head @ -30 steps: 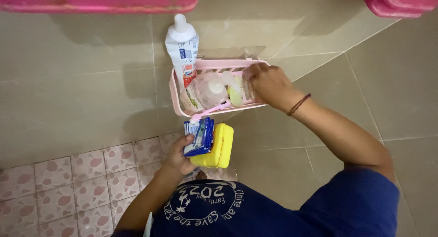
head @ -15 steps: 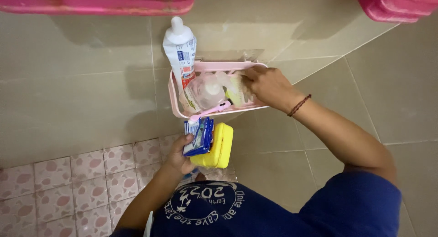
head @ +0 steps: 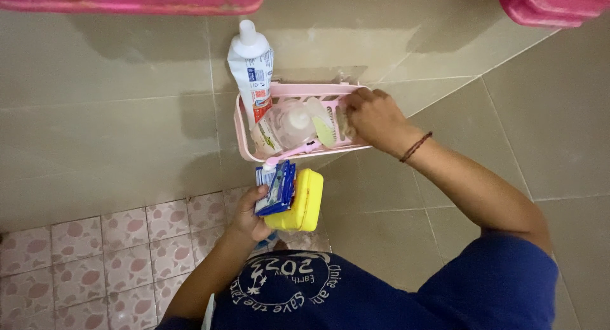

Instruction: Cleaning and organizing a bathroom shelf/caddy.

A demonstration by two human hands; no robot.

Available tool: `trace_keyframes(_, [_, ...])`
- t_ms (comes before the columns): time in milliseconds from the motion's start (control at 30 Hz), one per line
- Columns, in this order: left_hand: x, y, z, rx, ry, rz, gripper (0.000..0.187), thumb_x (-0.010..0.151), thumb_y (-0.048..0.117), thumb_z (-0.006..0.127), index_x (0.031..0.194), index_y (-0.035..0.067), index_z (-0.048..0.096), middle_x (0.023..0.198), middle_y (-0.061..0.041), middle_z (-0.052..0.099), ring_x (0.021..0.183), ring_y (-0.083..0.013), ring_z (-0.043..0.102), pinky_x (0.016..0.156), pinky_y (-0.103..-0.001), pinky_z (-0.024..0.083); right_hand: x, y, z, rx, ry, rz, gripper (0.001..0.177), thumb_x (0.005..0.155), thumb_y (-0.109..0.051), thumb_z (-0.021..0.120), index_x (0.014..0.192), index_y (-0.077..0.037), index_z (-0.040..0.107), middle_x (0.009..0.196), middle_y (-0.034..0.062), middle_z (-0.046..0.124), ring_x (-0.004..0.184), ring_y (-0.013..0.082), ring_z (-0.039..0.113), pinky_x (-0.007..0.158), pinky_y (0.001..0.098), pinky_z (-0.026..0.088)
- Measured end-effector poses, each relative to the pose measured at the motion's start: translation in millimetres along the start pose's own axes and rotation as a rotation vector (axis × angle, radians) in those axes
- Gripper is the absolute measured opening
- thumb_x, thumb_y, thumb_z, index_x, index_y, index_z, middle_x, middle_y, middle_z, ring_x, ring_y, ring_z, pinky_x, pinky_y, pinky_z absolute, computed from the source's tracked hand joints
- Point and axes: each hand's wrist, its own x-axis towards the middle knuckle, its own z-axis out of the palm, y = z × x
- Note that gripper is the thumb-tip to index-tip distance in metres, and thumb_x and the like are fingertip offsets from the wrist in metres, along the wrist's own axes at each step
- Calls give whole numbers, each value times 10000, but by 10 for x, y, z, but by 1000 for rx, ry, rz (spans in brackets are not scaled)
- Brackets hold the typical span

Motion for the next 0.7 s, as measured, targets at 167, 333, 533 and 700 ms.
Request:
trace_keyframes(167, [-37,33,164,3,7,12,659,896,221,710,1465,-13,475,1288,-194,675,1188,-302,676,1096,-491,514,26,54,200,241,87,65,272,936,-112,664,1173,16,704,1190,186,697,1036,270,671,838,393,597])
trace_keyframes(333, [-38,-11,122,-20,46,3,634,901,223,700,1450,-4,480,1295,-184,672,1208,-304,663,1108,-506,498,13,-58,174,283,302,-62,367,893,-44,660,1252,29,682,1217,199,686,1061,325,690,884,404,591])
trace_keyframes(533, [-36,-49,208,-16,22,35,665,912,231,703,1484,-9,462,1351,-193,646,1273,-323,624,1142,-524,472,-5,31,127,522,44,-36,368,857,-138,705,1156,68,645,1136,239,636,905,384,691,816,458,570])
trace_keyframes(700, [-71,-57,256,29,-21,75,668,914,246,704,1485,-4,465,1363,-210,635,1275,-348,618,1129,-551,471,-162,137,-5,503,187,-13,132,850,-77,700,958,-10,737,951,153,738,871,299,709,783,420,597])
